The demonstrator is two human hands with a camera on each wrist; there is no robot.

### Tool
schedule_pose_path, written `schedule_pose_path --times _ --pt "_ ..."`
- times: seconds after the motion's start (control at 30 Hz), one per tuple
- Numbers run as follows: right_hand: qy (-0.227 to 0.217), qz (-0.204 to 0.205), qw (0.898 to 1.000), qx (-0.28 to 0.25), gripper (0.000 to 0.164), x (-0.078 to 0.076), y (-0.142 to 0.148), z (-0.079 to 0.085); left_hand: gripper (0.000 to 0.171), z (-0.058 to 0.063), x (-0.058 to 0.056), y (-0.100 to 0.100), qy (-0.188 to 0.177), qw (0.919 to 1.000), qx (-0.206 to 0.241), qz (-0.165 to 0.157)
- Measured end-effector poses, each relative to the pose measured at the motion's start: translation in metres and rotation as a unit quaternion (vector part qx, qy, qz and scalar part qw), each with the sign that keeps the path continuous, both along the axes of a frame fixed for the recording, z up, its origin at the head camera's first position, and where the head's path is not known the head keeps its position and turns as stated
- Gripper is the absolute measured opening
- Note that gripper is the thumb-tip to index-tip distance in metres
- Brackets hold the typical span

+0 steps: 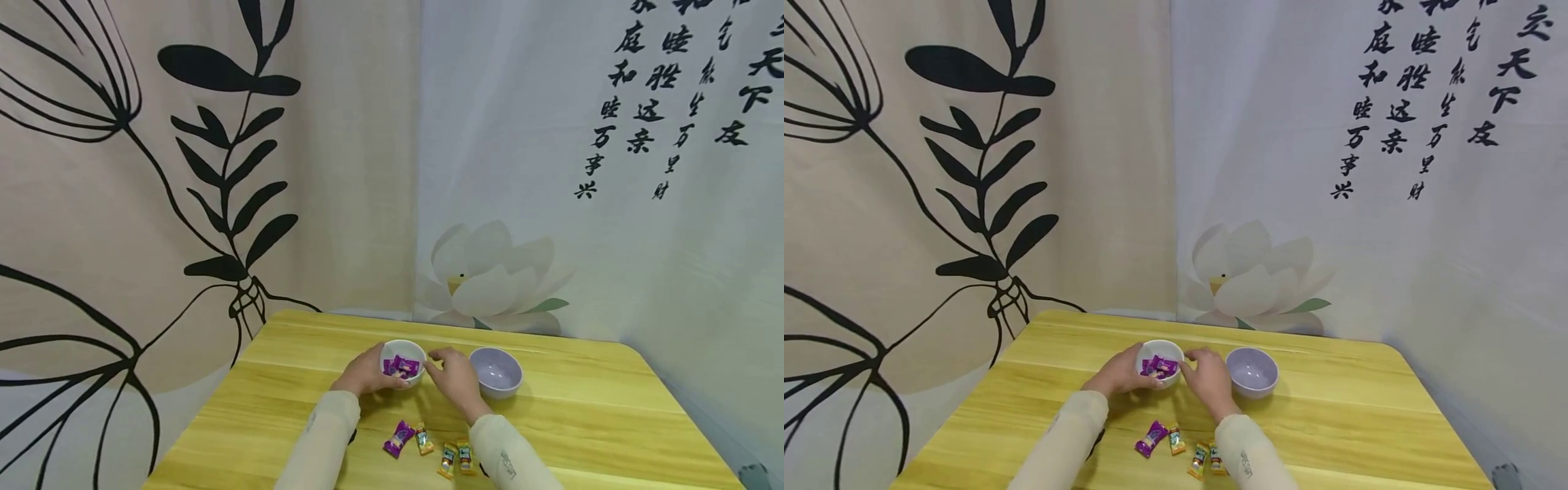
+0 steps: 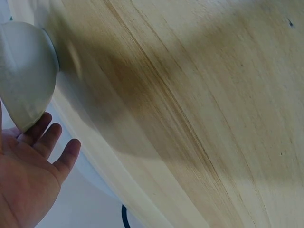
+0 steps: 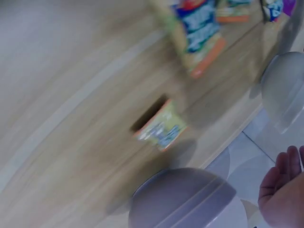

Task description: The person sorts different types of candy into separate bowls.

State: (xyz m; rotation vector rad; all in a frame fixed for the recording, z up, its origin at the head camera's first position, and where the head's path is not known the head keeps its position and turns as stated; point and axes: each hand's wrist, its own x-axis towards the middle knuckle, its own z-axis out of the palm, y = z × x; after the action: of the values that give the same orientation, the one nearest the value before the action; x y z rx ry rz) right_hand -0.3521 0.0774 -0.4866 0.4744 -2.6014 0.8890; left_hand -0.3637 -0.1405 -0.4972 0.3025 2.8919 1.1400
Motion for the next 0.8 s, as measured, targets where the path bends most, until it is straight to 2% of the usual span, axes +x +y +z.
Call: schedule_pose_path --times 0.2,0.37,0.47,0.63,0.8 --pt "0.004 0.054 0.999 0.003 0.021 0.008 0.012 -0.002 0.096 -0.002 -0.001 -0.002 -0.002 1.0000 -0.003 0.002" --pt "-0.032 0.119 0.992 0.005 0.021 0.017 0.021 -0.007 0.095 -0.001 -0.001 -0.002 -0.002 1.0000 -0.003 0.001" --pt "-0.061 0.159 0.985 0.021 0.023 0.023 0.024 -0.010 0.094 0.001 0.000 -0.002 -0.002 1.0000 0.001 -0.001" --pt "-0.081 0.235 0.967 0.059 0.027 0.030 0.023 -0.014 0.093 0.002 0.000 -0.001 -0.004 1.0000 0.003 -0.006" --pt "-0.094 0.255 0.955 0.121 0.030 0.038 0.014 -0.017 0.094 0.001 0.000 0.000 0.000 1.0000 -0.005 -0.008"
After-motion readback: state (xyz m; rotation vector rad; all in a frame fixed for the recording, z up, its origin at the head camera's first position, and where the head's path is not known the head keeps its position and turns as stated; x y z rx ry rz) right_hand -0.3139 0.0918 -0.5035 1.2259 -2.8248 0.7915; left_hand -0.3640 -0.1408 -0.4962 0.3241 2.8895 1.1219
